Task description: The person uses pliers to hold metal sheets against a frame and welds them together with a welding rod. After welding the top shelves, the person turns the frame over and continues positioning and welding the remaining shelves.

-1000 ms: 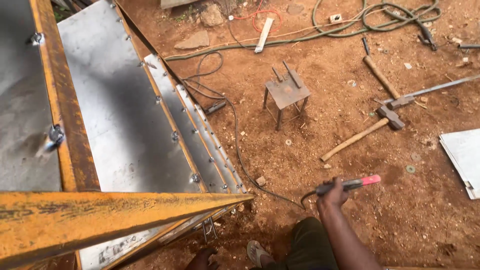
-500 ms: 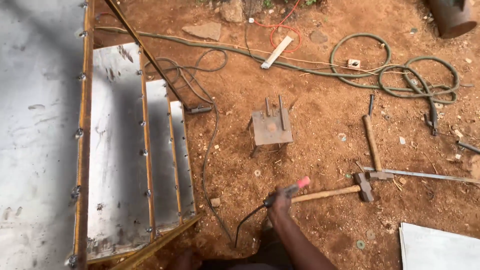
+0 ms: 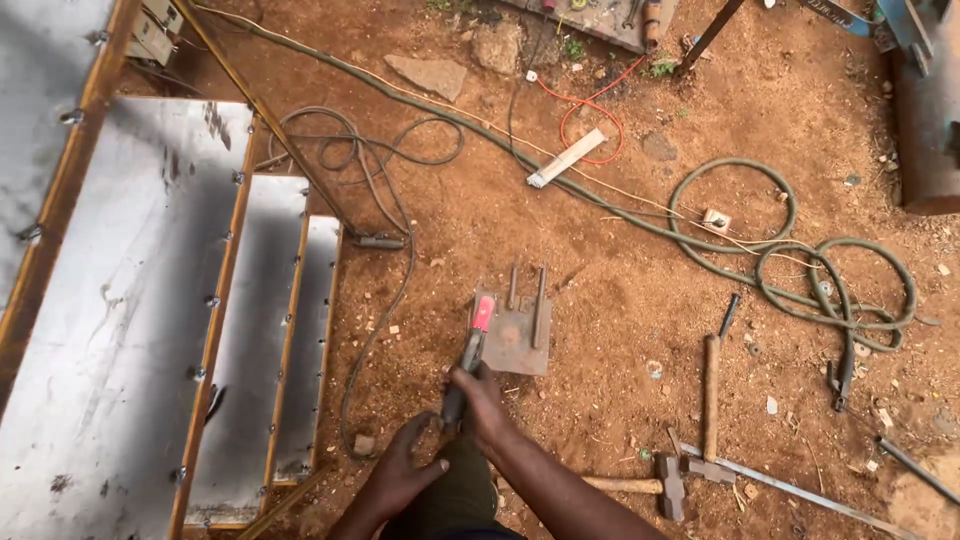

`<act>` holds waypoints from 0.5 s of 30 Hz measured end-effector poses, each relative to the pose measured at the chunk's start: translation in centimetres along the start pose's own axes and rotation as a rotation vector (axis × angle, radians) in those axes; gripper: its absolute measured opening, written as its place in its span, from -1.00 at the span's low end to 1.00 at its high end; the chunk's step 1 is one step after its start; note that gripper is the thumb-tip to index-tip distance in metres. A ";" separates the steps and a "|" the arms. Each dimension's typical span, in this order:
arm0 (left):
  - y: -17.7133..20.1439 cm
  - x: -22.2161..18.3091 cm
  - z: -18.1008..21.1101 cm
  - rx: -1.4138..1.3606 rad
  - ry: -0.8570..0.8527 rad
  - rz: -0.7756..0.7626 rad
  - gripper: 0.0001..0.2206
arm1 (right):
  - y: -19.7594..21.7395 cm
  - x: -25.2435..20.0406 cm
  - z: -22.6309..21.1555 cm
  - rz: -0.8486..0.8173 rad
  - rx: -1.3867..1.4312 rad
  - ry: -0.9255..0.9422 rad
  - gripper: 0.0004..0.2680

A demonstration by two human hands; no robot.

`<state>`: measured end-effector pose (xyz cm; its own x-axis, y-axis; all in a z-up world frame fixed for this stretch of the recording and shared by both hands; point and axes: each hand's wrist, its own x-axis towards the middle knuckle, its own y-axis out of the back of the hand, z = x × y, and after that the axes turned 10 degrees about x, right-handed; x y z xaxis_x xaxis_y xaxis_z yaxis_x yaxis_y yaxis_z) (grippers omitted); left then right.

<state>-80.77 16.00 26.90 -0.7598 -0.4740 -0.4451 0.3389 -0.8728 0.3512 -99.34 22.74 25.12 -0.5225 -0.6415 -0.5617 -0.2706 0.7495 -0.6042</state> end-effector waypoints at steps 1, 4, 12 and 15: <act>-0.9 2.6 1.5 -0.014 0.009 -0.005 -0.21 | -0.4 0.8 -1.9 0.011 -0.010 -0.009 -0.64; -2.0 10.1 3.6 -0.027 -0.114 0.010 -0.31 | -1.5 3.8 -7.5 -0.098 -0.083 -0.102 -0.61; 2.6 24.3 3.5 -0.357 0.470 0.240 -0.79 | 11.9 21.4 -24.4 0.106 -0.493 -0.022 -0.75; 3.7 26.9 2.5 -0.340 0.745 0.279 -0.71 | 20.3 30.4 -27.6 0.250 -0.330 -0.058 -0.78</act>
<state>-101.32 0.34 18.26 -0.1028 -0.5247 -0.8450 0.6964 -0.6445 0.3155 -142.99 22.95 11.39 -0.5610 -0.4339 -0.7050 -0.3905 0.8896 -0.2368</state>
